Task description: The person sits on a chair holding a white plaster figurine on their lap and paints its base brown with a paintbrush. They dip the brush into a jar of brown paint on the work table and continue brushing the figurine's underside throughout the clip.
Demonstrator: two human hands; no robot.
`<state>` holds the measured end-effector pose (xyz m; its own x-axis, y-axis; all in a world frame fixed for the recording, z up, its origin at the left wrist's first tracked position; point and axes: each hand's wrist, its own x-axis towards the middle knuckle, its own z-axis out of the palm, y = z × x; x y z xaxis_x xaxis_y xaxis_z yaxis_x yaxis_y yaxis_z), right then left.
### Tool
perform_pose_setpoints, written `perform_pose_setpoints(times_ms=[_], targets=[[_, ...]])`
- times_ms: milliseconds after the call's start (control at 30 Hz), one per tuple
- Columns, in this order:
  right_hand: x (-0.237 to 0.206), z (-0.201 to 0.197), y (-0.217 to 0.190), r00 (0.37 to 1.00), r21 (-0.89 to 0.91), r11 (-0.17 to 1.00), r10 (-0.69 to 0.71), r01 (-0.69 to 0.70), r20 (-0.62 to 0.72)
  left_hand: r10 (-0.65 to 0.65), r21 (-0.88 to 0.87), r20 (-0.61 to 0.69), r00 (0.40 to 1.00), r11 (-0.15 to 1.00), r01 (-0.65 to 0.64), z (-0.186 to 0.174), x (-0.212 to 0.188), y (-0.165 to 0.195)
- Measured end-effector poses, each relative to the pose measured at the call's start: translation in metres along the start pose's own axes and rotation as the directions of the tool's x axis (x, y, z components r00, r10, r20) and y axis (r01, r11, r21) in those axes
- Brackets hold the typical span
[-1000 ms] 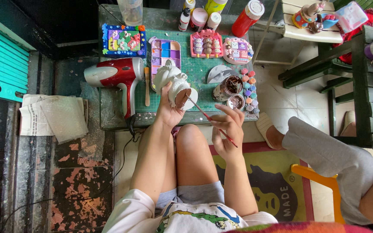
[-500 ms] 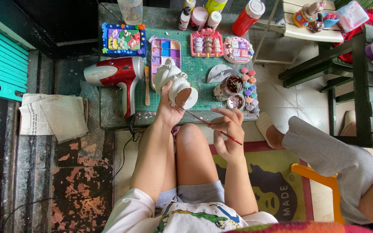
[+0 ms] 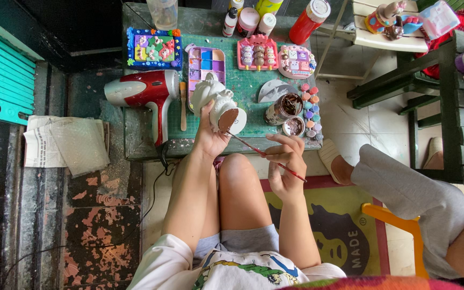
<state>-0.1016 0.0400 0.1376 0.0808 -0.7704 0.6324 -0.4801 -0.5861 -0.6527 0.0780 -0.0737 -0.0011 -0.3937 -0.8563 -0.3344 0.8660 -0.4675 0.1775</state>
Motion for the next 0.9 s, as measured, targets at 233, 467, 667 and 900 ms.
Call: perform_pose_setpoints(times_ms=[233, 467, 667, 900], targets=[[0.0010, 0.0069, -0.0022, 1.000, -0.026, 0.999, 0.019, -0.020, -0.015, 0.004, 0.018, -0.012, 1.000, 1.000, -0.003, -0.0009, 0.0030, 0.0002], [0.0035, 0.0030, -0.0019, 1.000, -0.012, 1.000, 0.011, -0.011, 0.016, -0.003, -0.022, 0.031, 1.000, 1.000, 0.003, -0.0069, 0.0069, -0.0008], [0.0032, 0.0020, -0.0021, 1.000, -0.021, 1.000, 0.008, -0.007, 0.030, 0.012, 0.012, 0.010, 1.000, 1.000, -0.012, -0.0042, 0.0050, -0.0013], [0.0033, 0.0030, -0.0009, 0.999, -0.007, 1.000, -0.009, 0.009, 0.033, 0.007, 0.011, 0.002, 1.000, 1.000, -0.007, -0.0051, 0.0049, -0.0011]])
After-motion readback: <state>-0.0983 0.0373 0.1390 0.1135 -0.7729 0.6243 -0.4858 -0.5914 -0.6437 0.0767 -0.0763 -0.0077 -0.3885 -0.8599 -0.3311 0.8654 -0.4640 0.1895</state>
